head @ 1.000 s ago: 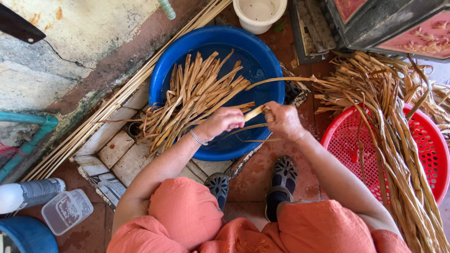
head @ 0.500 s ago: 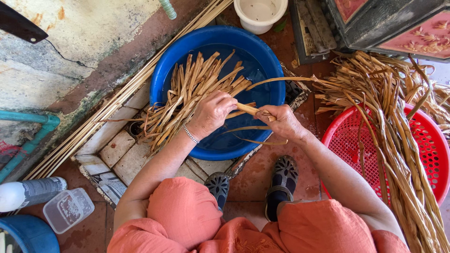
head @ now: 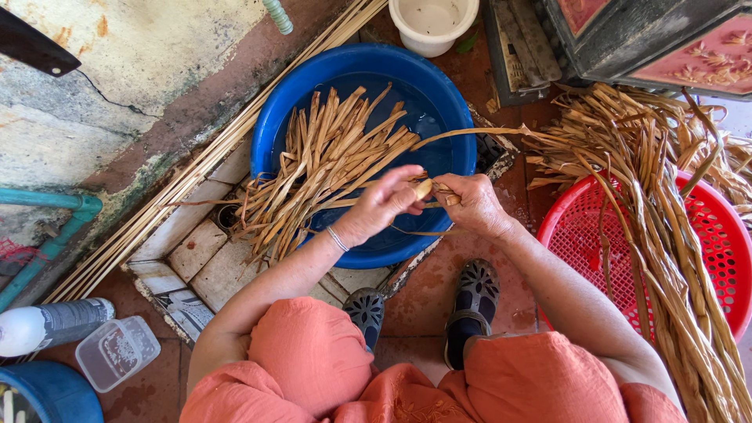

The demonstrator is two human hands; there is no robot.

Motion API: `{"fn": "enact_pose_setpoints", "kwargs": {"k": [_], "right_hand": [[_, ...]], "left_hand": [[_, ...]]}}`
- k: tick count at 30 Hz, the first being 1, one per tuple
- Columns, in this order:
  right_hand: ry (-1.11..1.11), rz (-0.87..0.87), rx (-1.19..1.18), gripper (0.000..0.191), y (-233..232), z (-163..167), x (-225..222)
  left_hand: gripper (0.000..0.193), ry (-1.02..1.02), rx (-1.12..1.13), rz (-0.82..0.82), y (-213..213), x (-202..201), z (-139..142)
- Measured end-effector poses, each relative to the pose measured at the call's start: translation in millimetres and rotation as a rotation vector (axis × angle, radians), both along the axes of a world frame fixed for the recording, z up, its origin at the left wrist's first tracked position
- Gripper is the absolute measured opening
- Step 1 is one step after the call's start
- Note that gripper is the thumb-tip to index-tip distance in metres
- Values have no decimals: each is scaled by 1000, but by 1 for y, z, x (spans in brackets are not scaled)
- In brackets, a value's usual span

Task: The person repeatedly picks up long dried bamboo strips from a blue basin of water, peels off thin outer layers by hand, and places the peeled strips into a red basket. The process continues with multiple strips throughout the clip.

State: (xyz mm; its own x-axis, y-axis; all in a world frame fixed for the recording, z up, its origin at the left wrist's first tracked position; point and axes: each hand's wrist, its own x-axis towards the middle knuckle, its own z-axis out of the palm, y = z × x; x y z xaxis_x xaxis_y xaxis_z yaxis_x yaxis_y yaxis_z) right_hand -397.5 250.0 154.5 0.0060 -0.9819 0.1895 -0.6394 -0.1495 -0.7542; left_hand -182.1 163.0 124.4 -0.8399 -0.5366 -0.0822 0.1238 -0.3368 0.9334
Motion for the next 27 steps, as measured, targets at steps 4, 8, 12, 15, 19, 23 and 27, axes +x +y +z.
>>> {"fn": "enact_pose_setpoints", "kwargs": {"k": [4,8,12,15,19,23,27], "right_hand": [[34,15,-100,12,-2,-1,1],[31,21,-97,13,-2,-3,2],[20,36,-109,13,0,-6,6],[-7,34,-62,16,2,-9,12],[-128,-43,143,14,-5,-5,11],[-818,-187,285,51,-11,4,-3],[-1261,-230,365,33,-9,-6,-9]], "left_hand": [[46,-88,-622,132,16,-7,2],[39,-122,-901,276,20,-12,10],[26,-123,-1003,336,19,-13,17],[15,-150,-983,355,15,-15,16],[10,-278,-662,334,4,-20,5],[19,-71,-171,359,-5,-22,-7],[27,8,73,283,4,-26,-21]]}}
